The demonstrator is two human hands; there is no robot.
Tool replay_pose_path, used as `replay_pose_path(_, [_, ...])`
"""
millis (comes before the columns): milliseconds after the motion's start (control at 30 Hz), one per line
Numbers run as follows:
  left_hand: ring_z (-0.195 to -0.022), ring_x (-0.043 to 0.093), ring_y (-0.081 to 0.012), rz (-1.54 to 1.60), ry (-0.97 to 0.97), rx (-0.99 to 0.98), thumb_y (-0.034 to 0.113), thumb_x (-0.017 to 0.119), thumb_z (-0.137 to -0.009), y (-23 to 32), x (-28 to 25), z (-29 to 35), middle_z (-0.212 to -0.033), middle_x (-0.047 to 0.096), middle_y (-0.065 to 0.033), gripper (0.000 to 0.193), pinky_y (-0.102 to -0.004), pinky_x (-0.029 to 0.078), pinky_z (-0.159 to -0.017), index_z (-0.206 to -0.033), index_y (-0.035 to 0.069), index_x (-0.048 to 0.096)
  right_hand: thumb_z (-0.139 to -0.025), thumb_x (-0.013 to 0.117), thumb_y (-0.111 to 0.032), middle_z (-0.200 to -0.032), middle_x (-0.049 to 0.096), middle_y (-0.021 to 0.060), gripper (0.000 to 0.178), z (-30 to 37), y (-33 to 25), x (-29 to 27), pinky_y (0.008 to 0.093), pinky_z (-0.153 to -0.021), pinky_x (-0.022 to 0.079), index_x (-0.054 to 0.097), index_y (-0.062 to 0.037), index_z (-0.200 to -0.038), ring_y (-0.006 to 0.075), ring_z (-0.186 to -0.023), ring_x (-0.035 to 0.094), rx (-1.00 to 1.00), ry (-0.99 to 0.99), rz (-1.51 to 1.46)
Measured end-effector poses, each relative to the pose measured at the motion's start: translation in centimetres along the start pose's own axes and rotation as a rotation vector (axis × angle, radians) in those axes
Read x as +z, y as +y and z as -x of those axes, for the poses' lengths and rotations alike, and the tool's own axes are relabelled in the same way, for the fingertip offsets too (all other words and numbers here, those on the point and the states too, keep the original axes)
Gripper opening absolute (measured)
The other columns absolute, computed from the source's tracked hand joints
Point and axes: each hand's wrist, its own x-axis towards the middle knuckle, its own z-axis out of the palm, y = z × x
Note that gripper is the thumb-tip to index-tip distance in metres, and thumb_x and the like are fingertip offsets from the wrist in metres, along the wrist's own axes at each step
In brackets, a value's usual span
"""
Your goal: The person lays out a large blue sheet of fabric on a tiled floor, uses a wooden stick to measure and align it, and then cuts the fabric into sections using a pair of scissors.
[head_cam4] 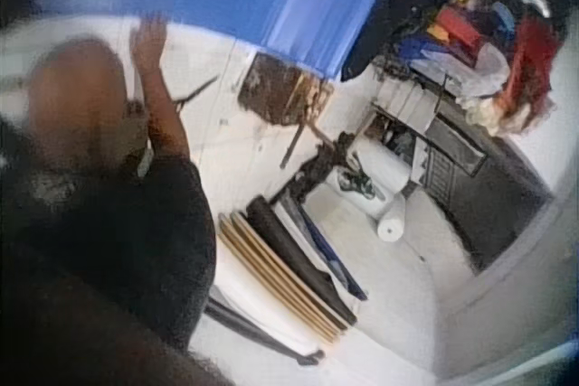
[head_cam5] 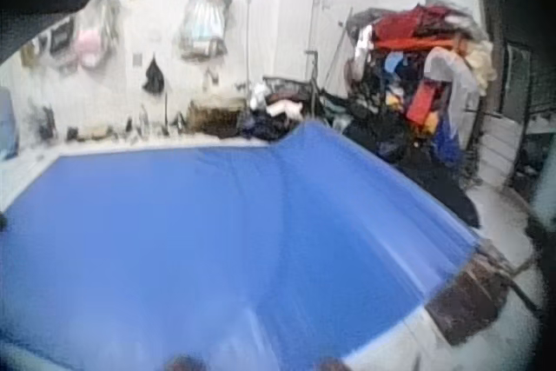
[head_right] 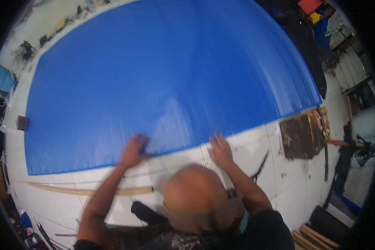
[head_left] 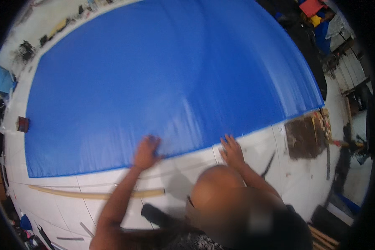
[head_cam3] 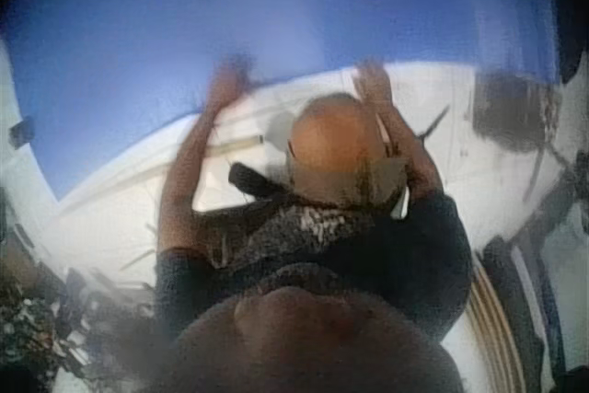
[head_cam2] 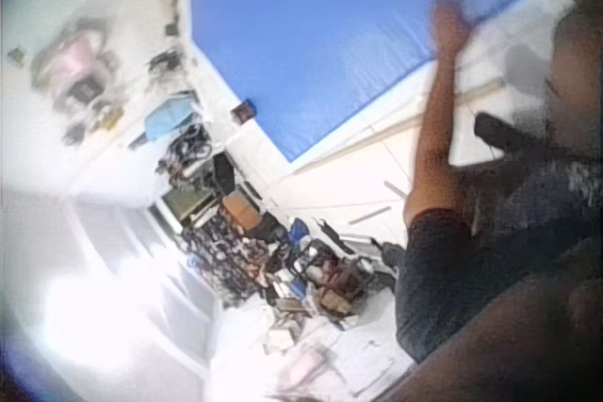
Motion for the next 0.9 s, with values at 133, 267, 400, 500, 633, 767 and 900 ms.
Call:
replay_pose_path(133, [-0.142,0.024,-0.0438,-0.02,0.059,0.12,0.051,0.067,-0.083,10.4,8.2,-4.7,-0.154,0.025,-0.023,0.079,-0.0579,0.021,-0.114,-0.149,0.02,0.035,-0.088,0.064,-0.025,-0.117,0.061,0.0229,0.035,7.3,2.7,-2.0,0.0493,-0.099,0.04,0.064,-0.0019,-0.114,0.0408,-0.115,0.053,0.244,0.077,-0.169])
replay_pose_path(267, [-0.138,0.029,-0.0442,-0.064,0.093,0.157,0.042,0.063,-0.09,13.0,11.2,-5.1,-0.151,0.03,-0.0215,0.062,-0.0593,0.023,-0.112,-0.144,0.02,0.043,-0.08,0.072,-0.027,-0.099,0.055,0.0179,0.037,17.7,4.2,-2.9,0.0476,-0.082,0.044,0.055,0.0,-0.097,0.0376,-0.093,0.054,0.818,0.206,-0.056])
replay_pose_path(400, [-0.136,0.034,-0.0393,-0.074,0.133,0.187,0.03,0.057,-0.092,12.7,12.2,-5.6,-0.146,0.039,-0.0164,0.046,-0.0585,0.026,-0.111,-0.135,0.017,0.053,-0.078,0.077,-0.03,-0.094,0.056,0.0159,0.042,25.0,7.3,-1.2,0.0441,-0.077,0.047,0.055,0.0005,-0.097,0.0306,-0.085,0.056,1.162,0.206,-0.299])
replay_pose_path(500, [-0.13,0.042,-0.0361,-0.092,0.158,0.247,0.022,0.058,-0.088,12.7,12.2,-6.1,-0.137,0.05,-0.0139,0.04,-0.0579,0.029,-0.11,-0.127,0.013,0.06,-0.078,0.078,-0.03,-0.094,0.057,0.0157,0.042,26.8,9.4,0.5,0.0431,-0.076,0.047,0.056,0.0009,-0.098,0.0291,-0.084,0.057,1.179,0.214,-0.254])
replay_pose_path(633, [-0.119,0.051,-0.0308,-0.016,0.172,0.288,0.017,0.057,-0.085,13.6,12.4,-6.5,-0.119,0.059,-0.0109,0.037,-0.0569,0.033,-0.108,-0.12,0.01,0.063,-0.078,0.078,-0.032,-0.091,0.062,0.0161,0.044,27.5,10.0,0.4,0.0416,-0.075,0.049,0.059,0.0017,-0.099,0.0272,-0.083,0.06,1.122,0.237,-0.348])
replay_pose_path(767, [-0.109,0.055,-0.0285,-0.106,0.124,0.257,0.016,0.057,-0.084,15.1,12.2,-7.2,-0.105,0.06,-0.0106,0.033,-0.0542,0.035,-0.108,-0.116,0.009,0.064,-0.078,0.079,-0.033,-0.085,0.068,0.0174,0.044,26.4,9.9,-2.6,0.0403,-0.072,0.051,0.062,0.002,-0.097,0.0289,-0.077,0.064,1.117,0.069,-0.314])
replay_pose_path(900, [-0.098,0.057,-0.0298,-0.071,0.138,0.229,0.015,0.058,-0.084,15.2,13.1,-7.5,-0.095,0.058,-0.0102,0.029,-0.0513,0.037,-0.107,-0.111,0.008,0.065,-0.074,0.076,-0.029,-0.085,0.068,0.0176,0.043,24.6,9.2,-3.5,0.0405,-0.075,0.052,0.06,0.0024,-0.1,0.028,-0.08,0.065,1.135,0.083,-0.233])
